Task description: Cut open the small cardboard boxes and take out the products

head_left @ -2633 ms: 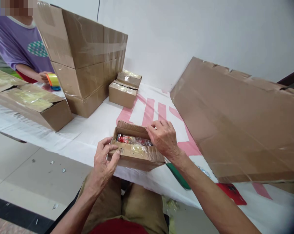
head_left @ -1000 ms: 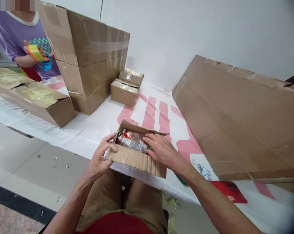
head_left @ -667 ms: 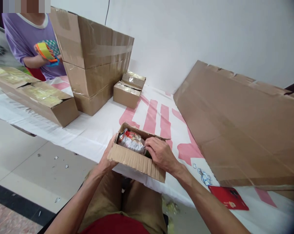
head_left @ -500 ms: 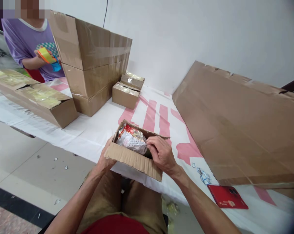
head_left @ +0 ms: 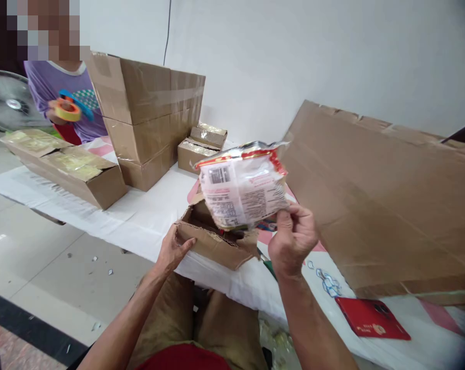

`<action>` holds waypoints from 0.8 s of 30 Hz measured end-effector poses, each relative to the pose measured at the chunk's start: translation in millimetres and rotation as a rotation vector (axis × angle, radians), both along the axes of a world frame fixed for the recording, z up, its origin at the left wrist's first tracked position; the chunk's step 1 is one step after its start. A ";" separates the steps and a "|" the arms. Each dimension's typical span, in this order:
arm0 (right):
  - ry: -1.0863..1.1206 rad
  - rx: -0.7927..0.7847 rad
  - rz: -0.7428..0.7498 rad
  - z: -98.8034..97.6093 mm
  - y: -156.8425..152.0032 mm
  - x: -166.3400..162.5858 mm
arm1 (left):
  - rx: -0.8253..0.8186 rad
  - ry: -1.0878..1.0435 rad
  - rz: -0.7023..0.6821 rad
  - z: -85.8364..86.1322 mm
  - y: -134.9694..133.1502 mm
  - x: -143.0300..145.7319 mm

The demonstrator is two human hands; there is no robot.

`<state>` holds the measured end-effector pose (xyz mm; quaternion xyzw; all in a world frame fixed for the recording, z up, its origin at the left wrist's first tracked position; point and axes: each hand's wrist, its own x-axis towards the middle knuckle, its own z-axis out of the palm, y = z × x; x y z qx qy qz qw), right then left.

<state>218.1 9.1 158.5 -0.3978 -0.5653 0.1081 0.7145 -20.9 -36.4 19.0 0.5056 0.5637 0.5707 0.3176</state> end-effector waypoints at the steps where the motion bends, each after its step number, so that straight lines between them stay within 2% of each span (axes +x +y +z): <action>1: 0.035 -0.002 -0.022 4.8 1.9 4.5 | -0.002 0.001 0.004 -0.5 0.2 1.1; 6: 0.161 0.069 -0.088 33.3 -8.4 37.9 | 0.021 0.081 0.047 3.0 15.2 6.2; 10: 0.240 0.189 -0.201 51.8 -32.9 67.9 | 0.040 0.077 0.027 9.7 52.1 22.8; 13: 0.274 0.166 -0.190 54.3 -49.2 82.2 | 0.050 0.069 -0.019 16.2 79.4 39.9; 15: 0.299 0.076 -0.138 48.0 -56.7 85.9 | 0.052 0.060 -0.021 19.7 82.8 48.9; 18: 0.354 -0.115 -0.015 30.9 -63.4 84.9 | 0.118 0.082 0.115 22.7 53.2 53.2; 20: 0.398 -0.250 0.087 20.0 -66.4 80.8 | 0.300 0.205 0.246 26.4 14.8 51.5; 22: 0.460 -0.358 0.176 13.0 -69.1 73.9 | 0.527 0.401 0.186 34.1 -26.8 52.0; 24: 0.534 -0.438 0.246 10.9 -71.6 63.4 | 0.673 0.559 0.134 44.8 -59.4 59.0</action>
